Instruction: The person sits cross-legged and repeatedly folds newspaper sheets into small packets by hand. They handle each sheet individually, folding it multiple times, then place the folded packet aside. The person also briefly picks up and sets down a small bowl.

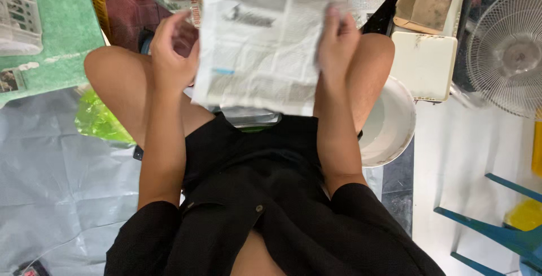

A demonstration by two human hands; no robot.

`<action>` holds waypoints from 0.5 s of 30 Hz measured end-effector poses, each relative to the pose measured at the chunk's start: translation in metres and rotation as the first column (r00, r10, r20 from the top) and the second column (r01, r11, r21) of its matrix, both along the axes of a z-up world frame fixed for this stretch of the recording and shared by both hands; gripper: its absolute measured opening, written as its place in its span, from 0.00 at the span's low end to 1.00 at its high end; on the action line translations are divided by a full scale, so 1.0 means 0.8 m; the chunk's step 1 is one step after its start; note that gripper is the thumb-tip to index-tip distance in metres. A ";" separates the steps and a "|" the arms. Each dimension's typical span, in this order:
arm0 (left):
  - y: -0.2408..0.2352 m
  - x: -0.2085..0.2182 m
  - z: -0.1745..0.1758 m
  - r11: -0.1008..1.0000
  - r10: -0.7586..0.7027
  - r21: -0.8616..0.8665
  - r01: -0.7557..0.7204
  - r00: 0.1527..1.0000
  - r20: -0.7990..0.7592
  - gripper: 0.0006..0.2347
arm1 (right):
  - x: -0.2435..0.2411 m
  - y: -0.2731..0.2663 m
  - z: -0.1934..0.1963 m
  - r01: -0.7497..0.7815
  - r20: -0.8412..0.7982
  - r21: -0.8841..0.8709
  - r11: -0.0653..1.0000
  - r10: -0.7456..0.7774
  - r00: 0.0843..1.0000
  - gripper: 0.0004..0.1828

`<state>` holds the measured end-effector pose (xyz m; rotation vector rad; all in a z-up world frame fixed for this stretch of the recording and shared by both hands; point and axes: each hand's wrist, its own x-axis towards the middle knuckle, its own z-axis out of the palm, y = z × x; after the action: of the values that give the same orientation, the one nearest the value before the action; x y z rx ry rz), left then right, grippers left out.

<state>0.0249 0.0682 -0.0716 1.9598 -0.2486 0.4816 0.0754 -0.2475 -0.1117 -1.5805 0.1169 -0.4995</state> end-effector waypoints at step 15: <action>-0.001 0.016 -0.036 0.938 0.059 -0.339 -0.073 0.997 -0.052 0.09 | -0.017 0.029 0.040 -0.311 -0.008 -0.261 0.914 0.320 0.947 0.11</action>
<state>0.0373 0.0675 -0.1003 1.6394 -0.0665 0.4921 0.0621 -0.2243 -0.0798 -1.8042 -0.2387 -0.2952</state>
